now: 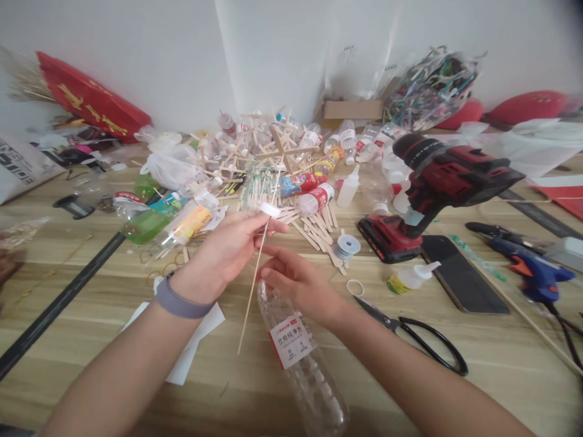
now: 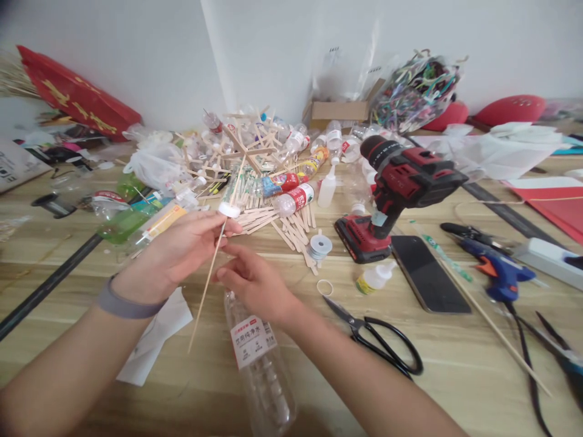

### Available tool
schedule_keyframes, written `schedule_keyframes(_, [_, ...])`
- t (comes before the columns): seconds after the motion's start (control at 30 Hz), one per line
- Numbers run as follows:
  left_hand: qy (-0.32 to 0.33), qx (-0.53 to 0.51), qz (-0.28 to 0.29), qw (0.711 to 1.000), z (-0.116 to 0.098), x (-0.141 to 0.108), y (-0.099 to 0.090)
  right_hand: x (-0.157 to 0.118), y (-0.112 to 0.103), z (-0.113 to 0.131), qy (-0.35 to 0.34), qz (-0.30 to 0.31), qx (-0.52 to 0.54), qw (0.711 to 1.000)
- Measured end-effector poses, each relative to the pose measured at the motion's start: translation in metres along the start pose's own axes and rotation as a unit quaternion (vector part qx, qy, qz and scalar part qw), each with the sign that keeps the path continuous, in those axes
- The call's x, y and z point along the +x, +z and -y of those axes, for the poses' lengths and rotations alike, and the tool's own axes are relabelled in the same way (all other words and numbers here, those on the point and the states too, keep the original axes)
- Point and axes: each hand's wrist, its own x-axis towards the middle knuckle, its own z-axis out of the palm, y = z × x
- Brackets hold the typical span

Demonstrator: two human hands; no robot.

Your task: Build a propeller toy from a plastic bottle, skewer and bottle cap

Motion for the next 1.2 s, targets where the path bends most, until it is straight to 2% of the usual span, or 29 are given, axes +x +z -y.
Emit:
schedule_keyframes(0.1, [0.078, 0.05, -0.029, 0.995, 0.009, 0.002, -0.008, -0.008, 0.0, 0.003, 0.018, 0.014, 0.009, 1.0])
schedule_keyframes(0.27, [0.167, 0.081, -0.136, 0.973, 0.009, 0.006, -0.005, -0.023, 0.002, 0.011, 0.007, 0.035, -0.046, 0.998])
schedule_keyframes(0.4, [0.206, -0.027, -0.194, 0.959, -0.003, 0.012, 0.0, -0.027, 0.008, 0.011, -0.045, 0.053, -0.131, 0.989])
schedule_keyframes(0.53, [0.183, -0.141, -0.2, 0.952, -0.021, 0.015, -0.001, -0.026, 0.01, 0.003, -0.079, 0.055, -0.222, 0.97])
schedule_keyframes(0.63, [0.126, -0.195, -0.171, 0.958, -0.033, 0.013, -0.006, -0.024, 0.007, -0.003, -0.083, 0.021, -0.25, 0.964])
schedule_keyframes(0.77, [0.006, -0.174, -0.08, 0.981, -0.034, 0.012, -0.018, -0.022, -0.005, -0.007, -0.094, -0.023, -0.254, 0.962])
schedule_keyframes(0.83, [-0.039, -0.093, -0.009, 0.995, -0.027, 0.013, -0.024, -0.023, -0.014, -0.008, -0.091, -0.049, -0.245, 0.964])
schedule_keyframes(0.9, [-0.048, 0.032, 0.077, 0.995, -0.019, 0.014, -0.028, -0.024, -0.023, -0.008, -0.078, -0.079, -0.231, 0.967])
schedule_keyframes(0.97, [-0.045, 0.14, 0.149, 0.978, -0.01, 0.011, -0.028, -0.027, -0.031, -0.007, -0.052, -0.109, -0.213, 0.97])
schedule_keyframes(1.03, [-0.053, 0.192, 0.185, 0.962, -0.001, 0.006, -0.023, -0.03, -0.035, -0.005, -0.02, -0.133, -0.192, 0.972])
schedule_keyframes(1.1, [-0.071, 0.201, 0.198, 0.957, 0.008, -0.001, -0.013, -0.033, -0.036, -0.002, 0.021, -0.143, -0.117, 0.983])
schedule_keyframes(1.2, [-0.098, 0.173, 0.218, 0.955, 0.023, -0.012, 0.003, -0.037, -0.036, 0.001, 0.087, -0.123, 0.067, 0.986])
